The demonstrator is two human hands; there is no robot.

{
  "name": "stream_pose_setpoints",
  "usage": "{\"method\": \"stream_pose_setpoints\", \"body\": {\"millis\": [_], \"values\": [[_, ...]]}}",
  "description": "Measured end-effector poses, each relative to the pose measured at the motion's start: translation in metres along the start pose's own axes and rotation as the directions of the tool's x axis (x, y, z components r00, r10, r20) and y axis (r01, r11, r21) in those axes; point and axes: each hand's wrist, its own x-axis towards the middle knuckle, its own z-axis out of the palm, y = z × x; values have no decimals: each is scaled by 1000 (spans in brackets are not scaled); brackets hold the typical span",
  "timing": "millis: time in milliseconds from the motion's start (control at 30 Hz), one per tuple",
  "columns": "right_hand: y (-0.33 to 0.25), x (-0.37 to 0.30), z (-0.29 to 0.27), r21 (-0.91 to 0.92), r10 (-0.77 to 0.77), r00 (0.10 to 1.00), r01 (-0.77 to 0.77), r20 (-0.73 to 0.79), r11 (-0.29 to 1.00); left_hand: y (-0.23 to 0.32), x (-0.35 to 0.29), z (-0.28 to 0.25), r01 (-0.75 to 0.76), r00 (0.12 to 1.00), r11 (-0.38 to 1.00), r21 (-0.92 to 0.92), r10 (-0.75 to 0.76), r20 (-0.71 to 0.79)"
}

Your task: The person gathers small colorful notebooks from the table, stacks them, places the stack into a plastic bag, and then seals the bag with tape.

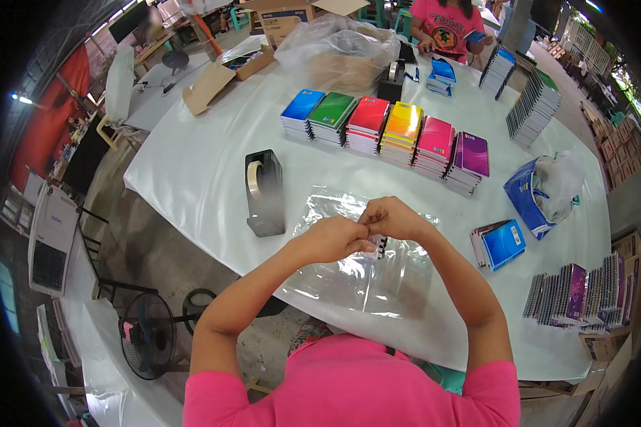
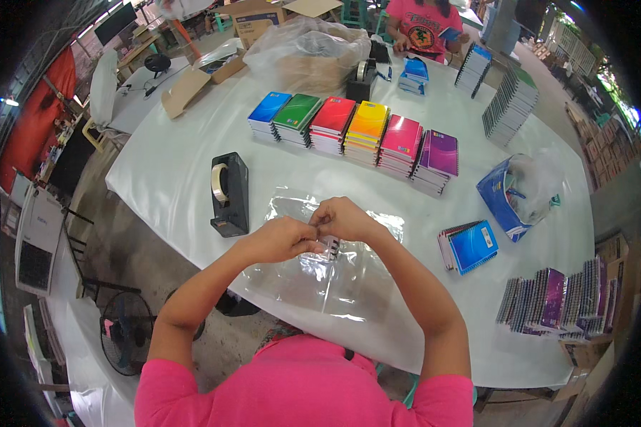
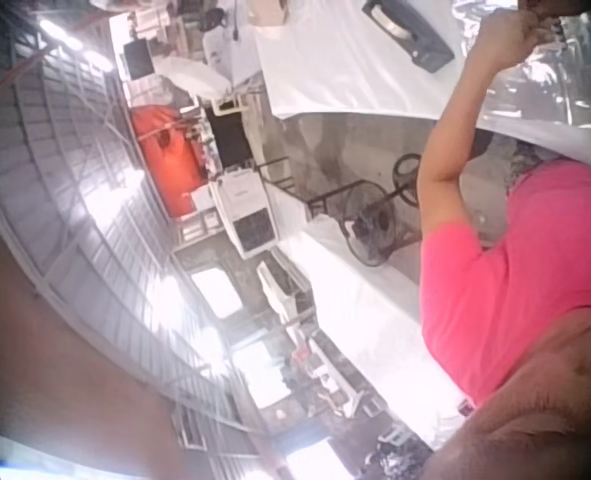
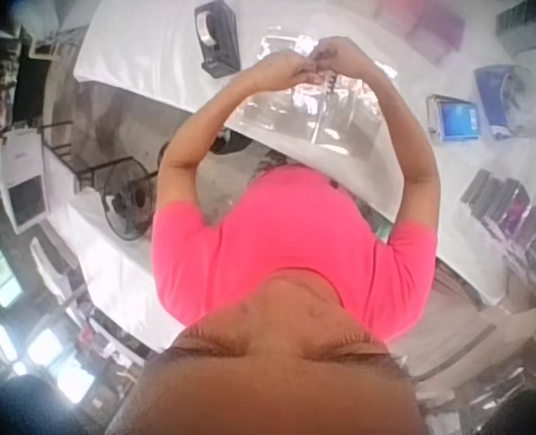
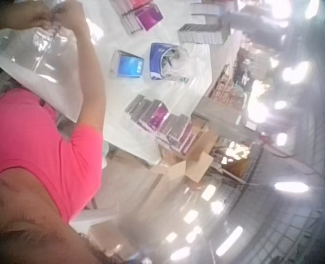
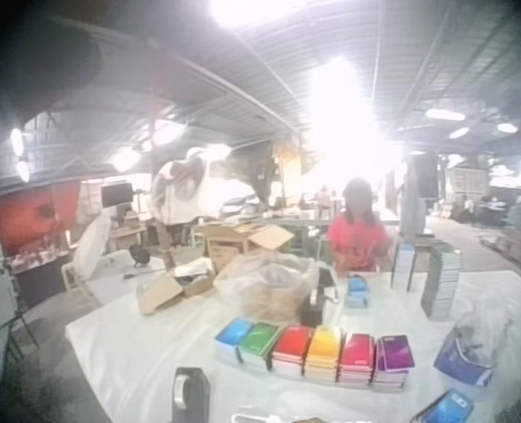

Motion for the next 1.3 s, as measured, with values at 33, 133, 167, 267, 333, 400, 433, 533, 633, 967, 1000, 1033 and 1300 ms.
{"method": "stream_pose_setpoints", "body": {"millis": [33, 133, 167, 267, 333, 400, 433, 533, 633, 967, 1000, 1033, 1300], "values": [[-1, 1, -1, 7, 12, 1000, -12, 7, 1000, -1, -1, 5, 17, 999, 999, 39, -16, -35], [1, 4, -2, -2, 20, 1000, -20, 24, 1000, 1, 4, 21, 96, 983, 978, 187, -64, -170], [3, 5, -1, -27, 2, 1000, -2, 25, 1000, -1, 4, 21, 148, 978, 967, 206, -113, -173], [2, 2, 1, -61, -25, 1000, 25, 2, 998, -4, 4, 2, 228, 958, 957, 179, -188, -216], [3, -1, 2, -49, -51, 999, 50, -14, 998, -35, 2, 3, 182, 951, 981, 60, -160, -265], [5, 0, 5, -11, -100, 995, 100, -12, 995, -58, 4, 13, -55, 936, 987, -149, 0, -352], [4, 0, 5, -56, -111, 994, 110, -22, 992, -59, 6, 15, -136, 931, 969, -206, 53, -362], [1, -7, 3, -149, -117, 992, 109, -51, 983, -54, 10, 1, -163, 976, 954, -252, 120, -179], [-3, -14, 4, -183, -161, 983, 143, -88, 973, -43, 10, -8, -226, 969, 968, -106, 212, -129], [-23, -29, 37, -651, -371, 908, 164, -194, 741, -15, -17, 6, -254, 916, 878, 406, 353, -189], [-26, -31, 40, -703, -406, 894, 167, -187, 691, -12, -21, 2, -249, 914, 851, 463, 364, -177], [-35, -36, 42, -750, -335, 935, 142, -112, 646, -15, -25, 6, -255, 900, 833, 491, 390, -194], [-24, -48, 62, -576, -321, 917, 133, -238, 807, -41, -44, 71, -179, 649, 789, 588, 544, -532]]}}
